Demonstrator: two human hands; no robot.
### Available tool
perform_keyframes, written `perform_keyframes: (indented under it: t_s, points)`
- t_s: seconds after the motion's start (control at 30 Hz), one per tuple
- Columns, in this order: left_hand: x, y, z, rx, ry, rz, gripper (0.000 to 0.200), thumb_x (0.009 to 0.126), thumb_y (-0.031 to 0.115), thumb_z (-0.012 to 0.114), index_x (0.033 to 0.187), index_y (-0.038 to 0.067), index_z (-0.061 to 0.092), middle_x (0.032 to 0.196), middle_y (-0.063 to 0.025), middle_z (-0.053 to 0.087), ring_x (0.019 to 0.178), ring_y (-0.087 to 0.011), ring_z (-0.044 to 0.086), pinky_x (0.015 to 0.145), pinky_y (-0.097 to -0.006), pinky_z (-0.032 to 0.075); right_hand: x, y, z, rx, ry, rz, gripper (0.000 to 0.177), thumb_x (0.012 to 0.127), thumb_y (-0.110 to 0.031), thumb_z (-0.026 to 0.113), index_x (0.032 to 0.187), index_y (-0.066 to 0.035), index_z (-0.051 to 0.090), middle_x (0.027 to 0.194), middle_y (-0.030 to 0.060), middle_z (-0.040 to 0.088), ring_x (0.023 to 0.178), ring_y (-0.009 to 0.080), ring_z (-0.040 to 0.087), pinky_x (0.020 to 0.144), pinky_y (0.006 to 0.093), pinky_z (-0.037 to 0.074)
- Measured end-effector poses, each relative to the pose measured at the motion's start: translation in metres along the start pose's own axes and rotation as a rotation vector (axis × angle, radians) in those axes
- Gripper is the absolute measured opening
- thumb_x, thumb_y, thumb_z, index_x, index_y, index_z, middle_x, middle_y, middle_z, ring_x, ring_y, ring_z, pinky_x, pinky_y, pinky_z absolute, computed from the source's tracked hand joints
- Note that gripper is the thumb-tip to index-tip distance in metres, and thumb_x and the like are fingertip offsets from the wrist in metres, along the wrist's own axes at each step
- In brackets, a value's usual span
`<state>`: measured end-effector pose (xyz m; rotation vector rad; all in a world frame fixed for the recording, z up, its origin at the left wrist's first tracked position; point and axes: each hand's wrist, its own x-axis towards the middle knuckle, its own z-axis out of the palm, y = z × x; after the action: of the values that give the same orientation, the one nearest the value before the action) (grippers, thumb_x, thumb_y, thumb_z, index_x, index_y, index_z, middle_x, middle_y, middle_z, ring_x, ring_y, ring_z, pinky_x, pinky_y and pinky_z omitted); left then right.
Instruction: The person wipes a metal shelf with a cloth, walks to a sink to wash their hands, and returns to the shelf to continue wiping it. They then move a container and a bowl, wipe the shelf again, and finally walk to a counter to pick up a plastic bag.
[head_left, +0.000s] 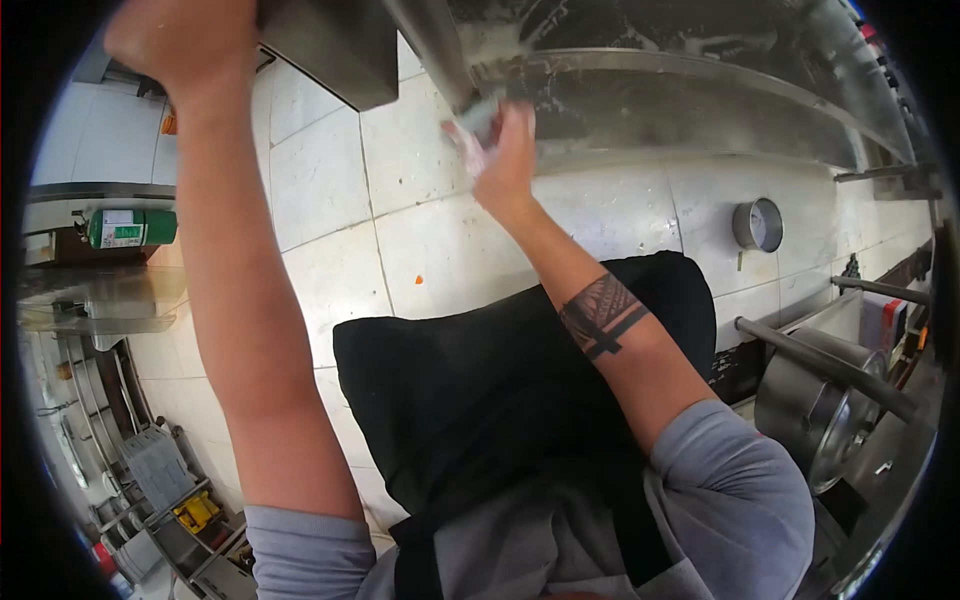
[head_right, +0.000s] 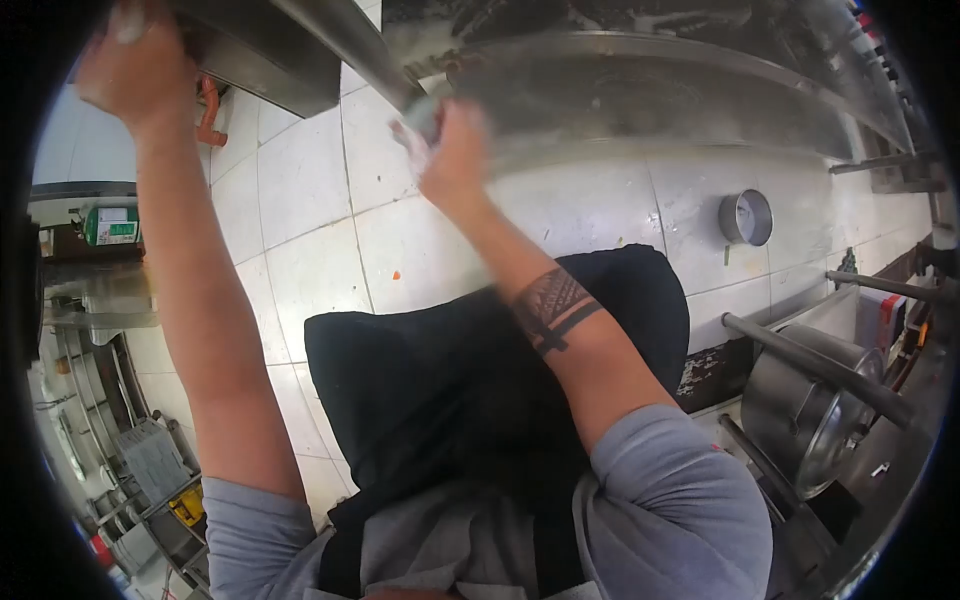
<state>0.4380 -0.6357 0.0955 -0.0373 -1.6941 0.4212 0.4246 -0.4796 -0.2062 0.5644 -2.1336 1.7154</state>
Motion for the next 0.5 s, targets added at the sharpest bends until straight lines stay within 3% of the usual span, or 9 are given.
perform_keyframes:
  t_s: [0.1, 0.2, 0.3, 0.37, 0.43, 0.47, 0.5]
  points:
    - [-0.003, 0.009, 0.004, -0.496, -0.022, -0.42, 0.031, 0.092, 0.012, 0.055, 0.119, 0.006, 0.068, 0.112, -0.0165, 0.067, 0.101, -0.0355, 0.064, 0.086, -0.0444, 0.053, 0.026, -0.044, -0.016, 0.172, -0.019, 0.056, 0.053, 0.075, -0.025, 0.091, 0.103, 0.0, 0.054, 0.098, 0.0153, 0.051, 0.086, 0.029, 0.052, 0.073, 0.04, 0.045]
    - [-0.002, 0.014, 0.003, -0.781, -0.03, -0.724, 0.032, 0.094, 0.017, 0.053, 0.121, 0.005, 0.066, 0.117, -0.0144, 0.066, 0.107, -0.033, 0.062, 0.089, -0.0452, 0.054, -0.006, 0.019, 0.012, 0.124, 0.136, -0.064, 0.053, 0.073, -0.023, 0.091, 0.102, -0.001, 0.053, 0.098, 0.0152, 0.051, 0.084, 0.0284, 0.052, 0.07, 0.0395, 0.046]
    - [-0.001, 0.018, 0.002, -0.884, -0.051, -0.863, 0.034, 0.096, 0.021, 0.051, 0.122, 0.004, 0.063, 0.123, -0.0122, 0.064, 0.114, -0.0304, 0.061, 0.092, -0.046, 0.054, -0.015, 0.012, 0.012, 0.188, 0.141, 0.045, 0.052, 0.073, -0.022, 0.091, 0.102, -0.001, 0.053, 0.097, 0.0156, 0.052, 0.082, 0.0308, 0.053, 0.07, 0.0412, 0.047]
    - [0.002, 0.025, -0.002, -0.919, -0.078, -0.885, 0.035, 0.097, 0.023, 0.05, 0.123, 0.004, 0.063, 0.125, -0.0115, 0.063, 0.116, -0.0295, 0.06, 0.094, -0.0463, 0.054, 0.009, -0.004, 0.011, 0.23, 0.243, -0.154, 0.048, 0.075, -0.021, 0.089, 0.103, -0.001, 0.055, 0.101, 0.0176, 0.058, 0.089, 0.0351, 0.056, 0.077, 0.0438, 0.049]
    - [0.006, 0.026, -0.001, -0.882, -0.083, -0.979, 0.051, 0.092, 0.037, 0.051, 0.134, 0.008, 0.054, 0.128, -0.0152, 0.061, 0.115, -0.0294, 0.062, 0.091, -0.0493, 0.054, 0.022, -0.014, 0.007, 0.212, 0.275, -0.184, 0.045, 0.076, -0.02, 0.087, 0.104, -0.002, 0.056, 0.103, 0.0183, 0.06, 0.093, 0.0366, 0.058, 0.079, 0.0439, 0.049]
    - [0.005, 0.024, 0.0, -0.876, -0.099, -0.969, 0.051, 0.092, 0.037, 0.051, 0.134, 0.008, 0.054, 0.128, -0.0152, 0.061, 0.115, -0.0294, 0.062, 0.091, -0.0493, 0.054, 0.022, -0.019, 0.006, 0.193, 0.287, -0.228, 0.042, 0.078, -0.019, 0.085, 0.104, -0.002, 0.058, 0.106, 0.0191, 0.063, 0.096, 0.0381, 0.059, 0.08, 0.044, 0.05]
    - [0.002, 0.018, 0.0, -0.717, -0.069, -0.952, 0.049, 0.09, 0.034, 0.058, 0.128, 0.002, 0.056, 0.119, -0.0161, 0.063, 0.103, -0.0293, 0.065, 0.084, -0.0462, 0.057, 0.006, 0.004, 0.014, 0.107, 0.284, -0.139, 0.03, 0.083, -0.012, 0.077, 0.106, -0.002, 0.06, 0.111, 0.0191, 0.064, 0.1, 0.039, 0.06, 0.083, 0.0448, 0.05]
